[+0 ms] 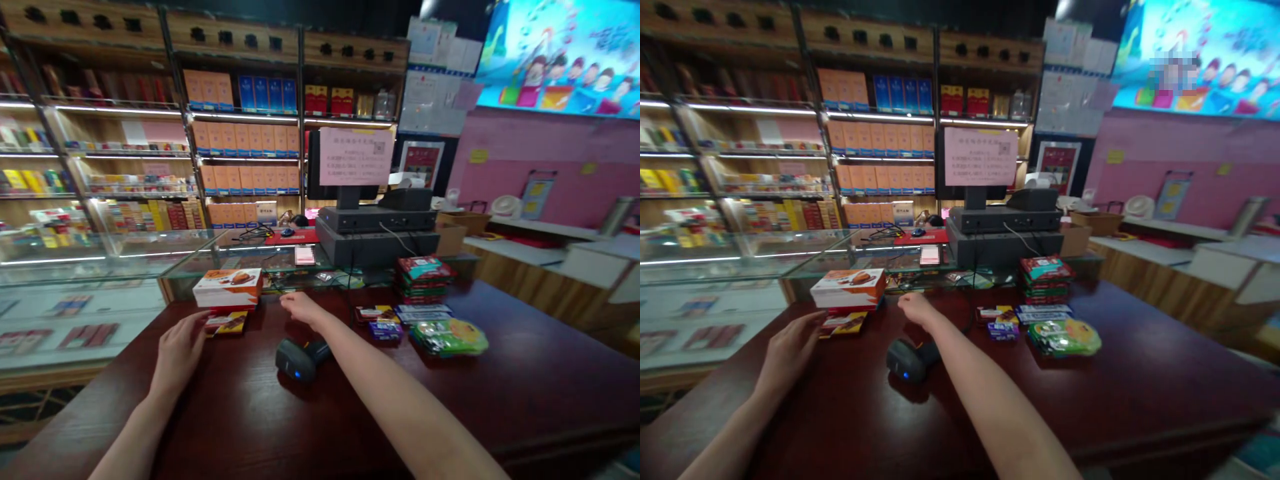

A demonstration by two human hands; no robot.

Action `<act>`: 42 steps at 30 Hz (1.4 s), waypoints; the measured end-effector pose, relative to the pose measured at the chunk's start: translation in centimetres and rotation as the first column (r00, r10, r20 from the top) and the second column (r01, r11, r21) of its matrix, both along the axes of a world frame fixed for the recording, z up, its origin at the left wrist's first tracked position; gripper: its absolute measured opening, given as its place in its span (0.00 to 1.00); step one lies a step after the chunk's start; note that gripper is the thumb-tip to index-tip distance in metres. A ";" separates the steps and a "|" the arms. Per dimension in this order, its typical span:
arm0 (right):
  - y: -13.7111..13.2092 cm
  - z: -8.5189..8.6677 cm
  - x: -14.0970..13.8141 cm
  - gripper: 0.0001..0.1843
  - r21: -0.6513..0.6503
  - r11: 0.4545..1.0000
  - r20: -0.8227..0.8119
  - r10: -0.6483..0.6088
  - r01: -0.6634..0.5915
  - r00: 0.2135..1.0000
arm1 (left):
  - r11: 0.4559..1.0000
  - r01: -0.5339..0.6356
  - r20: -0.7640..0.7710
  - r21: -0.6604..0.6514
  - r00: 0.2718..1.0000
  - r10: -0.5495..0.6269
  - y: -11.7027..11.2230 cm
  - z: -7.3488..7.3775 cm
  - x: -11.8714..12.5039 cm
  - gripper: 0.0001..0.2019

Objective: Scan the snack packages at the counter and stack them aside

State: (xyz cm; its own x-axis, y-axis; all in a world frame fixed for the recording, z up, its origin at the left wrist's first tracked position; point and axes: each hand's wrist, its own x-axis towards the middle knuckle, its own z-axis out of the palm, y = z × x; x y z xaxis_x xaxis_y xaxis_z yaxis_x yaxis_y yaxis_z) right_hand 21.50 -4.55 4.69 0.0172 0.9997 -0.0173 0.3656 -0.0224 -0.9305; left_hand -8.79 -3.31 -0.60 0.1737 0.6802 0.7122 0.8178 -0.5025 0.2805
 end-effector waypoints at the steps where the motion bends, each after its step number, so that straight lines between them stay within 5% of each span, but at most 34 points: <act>1: -0.2 -0.1 0.7 0.12 0.025 1.000 0.023 -0.012 0.012 1.000 | 1.000 0.018 -0.026 0.023 1.000 -0.018 -0.1 0.1 0.3 0.17; 8: -2.0 -0.4 6.3 0.17 0.154 0.987 0.206 -0.073 0.041 0.976 | 0.984 0.170 -0.156 0.055 0.975 -0.160 -0.1 0.8 2.6 0.16; 14: -3.1 -0.5 11.8 0.19 0.176 0.979 0.308 -0.152 0.101 0.939 | 0.959 0.271 -0.196 -0.082 0.939 -0.282 0.4 2.7 5.8 0.17; 22: -4.7 -1.3 17.9 0.20 0.160 0.967 0.414 -0.248 0.199 0.876 | 0.875 0.402 -0.207 -0.269 0.863 -0.460 1.5 5.3 12.9 0.17; 30: -7.1 -1.3 22.3 0.21 0.115 0.958 0.558 -0.282 0.264 0.780 | 0.795 0.411 -0.331 -0.446 0.750 -0.573 1.4 7.5 21.3 0.21; 42: -9.2 -2.3 26.2 0.30 0.086 0.975 0.639 -0.211 0.204 0.740 | 0.747 0.341 -0.487 -0.571 0.591 -0.643 0.8 6.7 31.7 0.32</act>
State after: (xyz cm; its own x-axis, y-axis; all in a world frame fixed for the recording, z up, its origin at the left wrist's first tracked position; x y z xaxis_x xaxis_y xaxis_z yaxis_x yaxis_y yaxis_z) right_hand 47.74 -13.76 2.36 0.2276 0.9701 0.0837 0.8627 -0.1611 -0.4793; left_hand 22.86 -2.47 6.10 0.8549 0.5187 -0.0027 0.5175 -0.8525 0.0739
